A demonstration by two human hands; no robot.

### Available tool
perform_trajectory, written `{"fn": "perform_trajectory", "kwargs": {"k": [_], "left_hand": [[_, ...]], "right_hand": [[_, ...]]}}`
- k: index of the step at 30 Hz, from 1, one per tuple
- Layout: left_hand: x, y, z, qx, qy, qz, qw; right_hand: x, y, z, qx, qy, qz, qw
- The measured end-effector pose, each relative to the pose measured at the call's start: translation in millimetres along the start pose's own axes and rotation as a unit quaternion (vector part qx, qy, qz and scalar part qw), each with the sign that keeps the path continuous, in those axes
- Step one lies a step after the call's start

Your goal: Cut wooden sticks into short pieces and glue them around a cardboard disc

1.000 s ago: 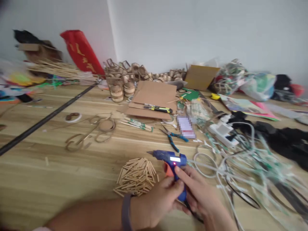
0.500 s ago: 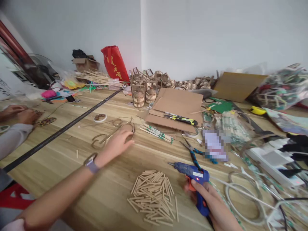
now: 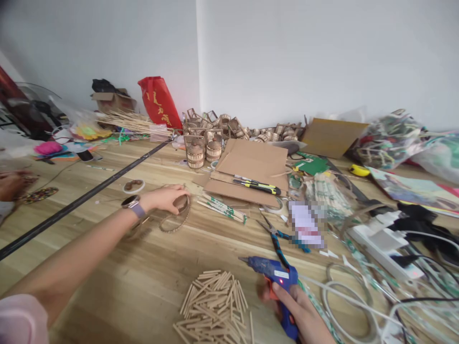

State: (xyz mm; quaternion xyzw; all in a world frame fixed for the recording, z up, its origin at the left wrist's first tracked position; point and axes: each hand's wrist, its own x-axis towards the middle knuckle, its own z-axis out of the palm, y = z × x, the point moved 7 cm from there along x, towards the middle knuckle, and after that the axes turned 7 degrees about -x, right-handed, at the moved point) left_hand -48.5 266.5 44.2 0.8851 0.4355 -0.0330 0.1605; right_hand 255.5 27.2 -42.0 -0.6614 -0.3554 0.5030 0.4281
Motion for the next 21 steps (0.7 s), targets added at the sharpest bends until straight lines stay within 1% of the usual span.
{"fn": "perform_trajectory", "kwargs": {"k": [2,4,6,7,8,10,12,13,15,16,18,21], "left_hand": [[-12,19,-12.8,-0.063,0.071,0.012,0.995],[-27,47,-12.9,-0.14,0.114,0.035,0.983],[-41,79,-0.2,-0.218,0.138,0.05,0.965],[-45,94,9.5,-0.258,0.146,0.054,0.954],[-49,107,18.8,-0.296,0.164,0.049,0.94],[-51,128,40.4,-0.354,0.165,0.049,0.919],[-48,144,57.1,-0.367,0.15,0.048,0.917],[-45,149,62.4,-0.36,0.143,0.047,0.921],[-39,158,67.8,-0.337,0.129,0.046,0.931],[-37,160,68.4,-0.327,0.127,0.045,0.935],[-34,164,67.5,-0.313,0.13,0.044,0.94],[-34,168,66.8,-0.298,0.134,0.047,0.944]], "right_hand": [[-2,-1,0,0.019,-0.005,0.005,1.0],[-4,-2,0,0.079,-0.008,0.006,0.997],[-5,-1,-1,0.14,-0.011,0.01,0.99],[-6,-1,-1,0.152,-0.013,0.012,0.988],[-6,-1,-1,0.143,-0.015,0.008,0.99],[-7,-4,-3,0.077,-0.004,-0.019,0.997],[-10,-12,-6,-0.024,0.038,-0.057,0.997],[-12,-17,-7,-0.075,0.069,-0.076,0.992],[-19,-30,-6,-0.167,0.129,-0.114,0.971],[-22,-37,-3,-0.201,0.144,-0.134,0.96],[-26,-46,4,-0.247,0.154,-0.17,0.941],[-29,-49,9,-0.285,0.15,-0.195,0.926]]}}
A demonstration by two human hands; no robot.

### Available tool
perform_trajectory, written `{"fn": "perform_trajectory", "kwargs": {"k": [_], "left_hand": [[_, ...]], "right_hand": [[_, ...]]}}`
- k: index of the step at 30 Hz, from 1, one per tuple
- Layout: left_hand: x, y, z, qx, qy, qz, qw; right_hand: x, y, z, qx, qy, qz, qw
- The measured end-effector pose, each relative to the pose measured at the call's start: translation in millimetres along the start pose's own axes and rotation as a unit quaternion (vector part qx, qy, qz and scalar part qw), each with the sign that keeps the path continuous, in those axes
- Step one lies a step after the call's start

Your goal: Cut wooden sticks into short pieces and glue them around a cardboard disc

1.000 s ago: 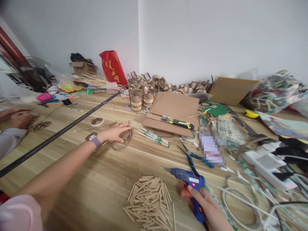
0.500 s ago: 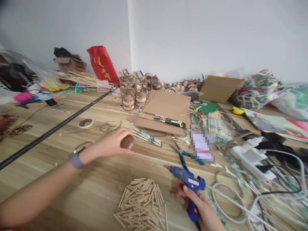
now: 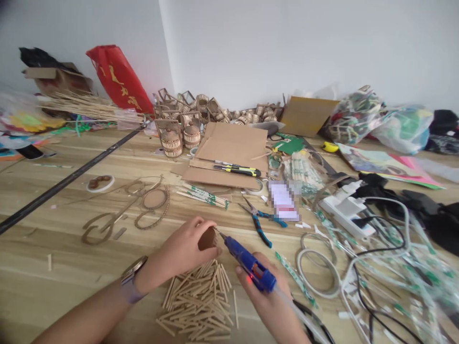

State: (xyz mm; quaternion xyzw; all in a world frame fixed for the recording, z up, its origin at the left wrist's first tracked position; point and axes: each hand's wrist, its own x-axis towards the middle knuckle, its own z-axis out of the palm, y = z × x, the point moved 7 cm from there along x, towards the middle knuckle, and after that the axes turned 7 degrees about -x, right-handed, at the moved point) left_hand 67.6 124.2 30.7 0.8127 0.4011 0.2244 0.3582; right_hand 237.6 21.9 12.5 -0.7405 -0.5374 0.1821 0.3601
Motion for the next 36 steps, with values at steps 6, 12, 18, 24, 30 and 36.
{"fn": "perform_trajectory", "kwargs": {"k": [6,12,18,24,30,36], "left_hand": [[-5,5,5.5,-0.015,-0.018,0.001,1.0],[-9,7,0.8,-0.075,0.016,0.015,0.997],[-10,10,3.2,-0.02,-0.02,0.012,1.0],[-12,17,7.6,0.117,-0.088,0.001,0.989],[-13,19,6.2,0.12,-0.089,0.007,0.989],[-14,21,5.5,0.122,-0.09,0.005,0.988]], "right_hand": [[1,-4,5,-0.036,-0.042,-0.099,0.994],[-3,-5,6,-0.048,-0.043,-0.115,0.991],[-3,-1,3,-0.076,-0.024,-0.116,0.99],[-3,-14,1,-0.096,0.0,-0.203,0.975],[-5,-24,-2,-0.117,0.022,-0.233,0.965],[-6,-27,-3,-0.117,0.032,-0.246,0.962]]}}
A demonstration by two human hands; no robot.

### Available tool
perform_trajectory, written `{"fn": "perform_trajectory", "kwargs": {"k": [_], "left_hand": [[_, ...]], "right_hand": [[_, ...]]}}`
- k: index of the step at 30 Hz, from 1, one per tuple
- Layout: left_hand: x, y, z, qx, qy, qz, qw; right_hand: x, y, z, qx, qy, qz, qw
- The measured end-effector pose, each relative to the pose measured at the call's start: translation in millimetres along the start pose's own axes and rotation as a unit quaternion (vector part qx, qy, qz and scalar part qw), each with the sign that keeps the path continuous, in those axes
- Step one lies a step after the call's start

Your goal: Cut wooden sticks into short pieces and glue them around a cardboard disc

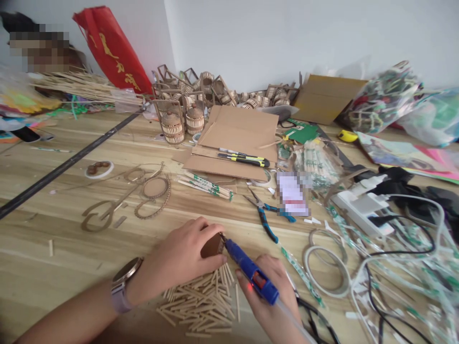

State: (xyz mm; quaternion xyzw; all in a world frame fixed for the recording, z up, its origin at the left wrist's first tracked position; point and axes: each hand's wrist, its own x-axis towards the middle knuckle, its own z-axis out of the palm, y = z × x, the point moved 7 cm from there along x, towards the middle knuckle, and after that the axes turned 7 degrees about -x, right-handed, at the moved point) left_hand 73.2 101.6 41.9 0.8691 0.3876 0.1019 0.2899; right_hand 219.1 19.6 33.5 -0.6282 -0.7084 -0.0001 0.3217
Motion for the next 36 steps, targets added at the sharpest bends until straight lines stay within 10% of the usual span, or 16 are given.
{"fn": "perform_trajectory", "kwargs": {"k": [36], "left_hand": [[-3,1,-3.4,-0.008,0.012,-0.013,1.0]], "right_hand": [[-17,6,7,-0.004,-0.009,0.046,0.999]]}}
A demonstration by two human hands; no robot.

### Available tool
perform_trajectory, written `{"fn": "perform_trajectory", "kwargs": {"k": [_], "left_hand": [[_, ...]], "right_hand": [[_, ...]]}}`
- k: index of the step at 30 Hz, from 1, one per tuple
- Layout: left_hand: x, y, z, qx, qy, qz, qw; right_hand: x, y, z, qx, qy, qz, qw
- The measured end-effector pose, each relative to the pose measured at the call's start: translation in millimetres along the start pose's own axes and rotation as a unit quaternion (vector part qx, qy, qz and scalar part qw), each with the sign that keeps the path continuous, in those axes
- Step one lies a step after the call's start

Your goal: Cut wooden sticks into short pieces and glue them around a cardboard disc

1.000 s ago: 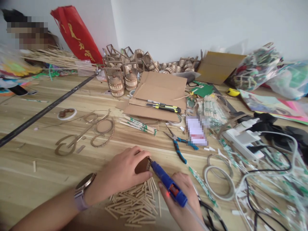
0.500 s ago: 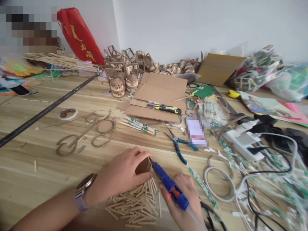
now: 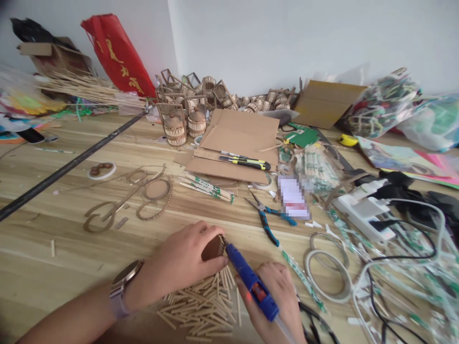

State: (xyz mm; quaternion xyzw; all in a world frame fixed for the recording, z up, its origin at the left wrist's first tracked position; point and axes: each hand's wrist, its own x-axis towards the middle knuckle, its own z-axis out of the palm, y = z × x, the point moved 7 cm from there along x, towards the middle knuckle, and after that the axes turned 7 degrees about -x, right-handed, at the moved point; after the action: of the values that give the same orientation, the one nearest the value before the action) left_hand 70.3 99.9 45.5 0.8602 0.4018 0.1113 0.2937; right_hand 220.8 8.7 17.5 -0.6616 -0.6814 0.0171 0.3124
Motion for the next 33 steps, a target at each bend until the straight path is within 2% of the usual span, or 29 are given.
{"fn": "perform_trajectory", "kwargs": {"k": [19,23,26,29,31,33], "left_hand": [[2,-1,2.1,0.002,-0.012,-0.025,1.0],[1,-2,3.1,-0.006,-0.01,-0.007,1.0],[1,0,2.7,-0.017,-0.014,0.012,1.0],[0,5,3.1,-0.035,-0.025,0.04,0.998],[-1,8,4.0,-0.041,-0.031,0.051,0.997],[-2,11,4.5,-0.045,-0.032,0.06,0.997]], "right_hand": [[1,-5,-4,-0.015,0.038,-0.005,0.999],[1,9,-8,0.013,0.047,0.068,0.996],[-3,27,-6,0.087,0.033,0.15,0.984],[-7,38,-1,0.152,0.019,0.191,0.969],[-9,42,3,0.214,0.014,0.214,0.953],[-12,43,11,0.302,-0.002,0.235,0.924]]}}
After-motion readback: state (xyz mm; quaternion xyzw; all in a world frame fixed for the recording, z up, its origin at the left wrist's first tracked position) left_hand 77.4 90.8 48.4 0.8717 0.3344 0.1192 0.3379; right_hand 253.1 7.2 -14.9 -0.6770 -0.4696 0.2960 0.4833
